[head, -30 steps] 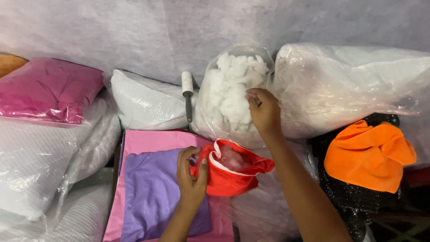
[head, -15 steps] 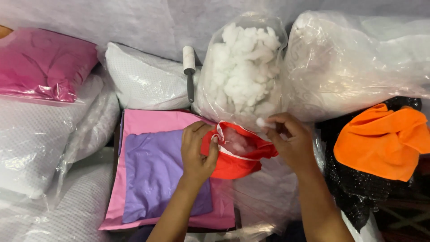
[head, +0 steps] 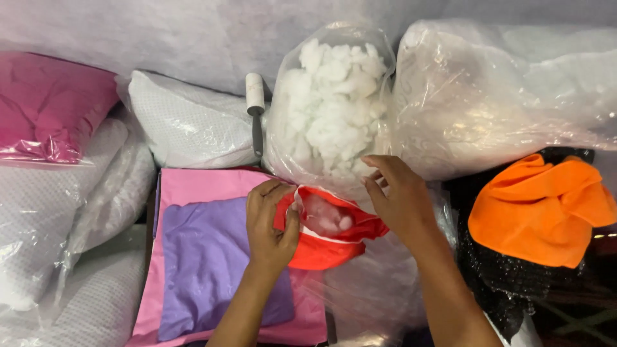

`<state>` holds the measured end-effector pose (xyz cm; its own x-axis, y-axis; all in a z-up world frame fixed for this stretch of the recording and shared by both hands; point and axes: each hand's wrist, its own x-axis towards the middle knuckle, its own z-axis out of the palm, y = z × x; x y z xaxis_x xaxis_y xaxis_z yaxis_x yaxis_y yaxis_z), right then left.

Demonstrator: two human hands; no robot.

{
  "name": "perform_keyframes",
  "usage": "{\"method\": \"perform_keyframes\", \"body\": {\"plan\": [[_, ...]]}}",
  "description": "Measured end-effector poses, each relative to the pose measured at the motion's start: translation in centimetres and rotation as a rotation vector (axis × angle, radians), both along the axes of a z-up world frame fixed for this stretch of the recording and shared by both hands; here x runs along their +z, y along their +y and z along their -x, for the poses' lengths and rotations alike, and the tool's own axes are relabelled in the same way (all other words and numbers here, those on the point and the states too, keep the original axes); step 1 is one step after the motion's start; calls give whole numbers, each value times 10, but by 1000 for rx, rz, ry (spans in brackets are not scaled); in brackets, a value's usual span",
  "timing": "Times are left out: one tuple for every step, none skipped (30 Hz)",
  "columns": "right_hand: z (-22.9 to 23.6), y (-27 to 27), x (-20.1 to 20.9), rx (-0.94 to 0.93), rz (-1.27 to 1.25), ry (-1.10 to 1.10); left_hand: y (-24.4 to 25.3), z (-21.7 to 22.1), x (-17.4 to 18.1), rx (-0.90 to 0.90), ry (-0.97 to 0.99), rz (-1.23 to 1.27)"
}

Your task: Stuffing a small orange and white bag with white fiberfill material from a larger storage bag.

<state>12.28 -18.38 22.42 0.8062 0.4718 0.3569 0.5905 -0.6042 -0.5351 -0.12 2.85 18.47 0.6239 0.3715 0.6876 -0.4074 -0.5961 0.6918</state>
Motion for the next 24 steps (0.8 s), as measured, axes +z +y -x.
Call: {"method": "perform_keyframes", "body": {"plan": [[-14,12,-2,9,-1,-19,-1,-2,0,9,-19,-1],[-28,24,-3,-8,-32,-51,-2,-5,0,14,-23,24],[-36,35,-7,-35,-65,-66,-3,-3,-1,11,-12,48],[-52,43,-18,-34,-67,-71,-4,-3,-1,11,-16,46],[-66,51,-29,-64,15,-86,-4,-4,-1,-3,-5,71],[-81,60,-40,-94,98,-100,-3,-5,-1,-17,7,96],[-86,62,-39,-96,96,-101,-5,-5,3,-18,5,95],[-90,64,-38,-84,4,-171,-6,-4,7,-20,6,126],[-95,69,-38,-72,-93,-242,-4,-3,12,-22,6,151],[-85,70,-21,-74,-100,-243,-1,-4,13,-23,5,145],[-73,68,-6,-82,-284,-183,0,-3,13,-19,6,179],[-61,66,9,-91,-468,-122,0,-2,13,-15,8,213],[-50,65,18,-90,-469,-123,2,-3,12,-14,7,213],[-39,65,28,-89,-655,-16,3,-3,11,-48,3,287],[-28,64,37,-90,-842,95,4,-3,10,-84,1,360],[-23,61,36,-92,-843,94,1,-3,13,-86,2,359],[-20,59,35,-71,-936,136,-2,-2,15,-142,5,417],[-16,57,33,-51,-1029,178,-5,-1,17,-198,8,475],[-9,54,31,-46,-1028,181,-9,0,20,-194,6,477],[-2,51,29,-15,-1108,292,-12,1,23,-279,34,515],[5,49,26,20,-1186,407,-15,2,26,-362,62,553],[19,50,23,26,-1182,412,-20,3,29,-354,60,555],[35,50,19,43,-1149,498,-25,5,31,-434,54,568],[50,49,15,59,-1114,585,-30,8,33,-514,47,580]]}}
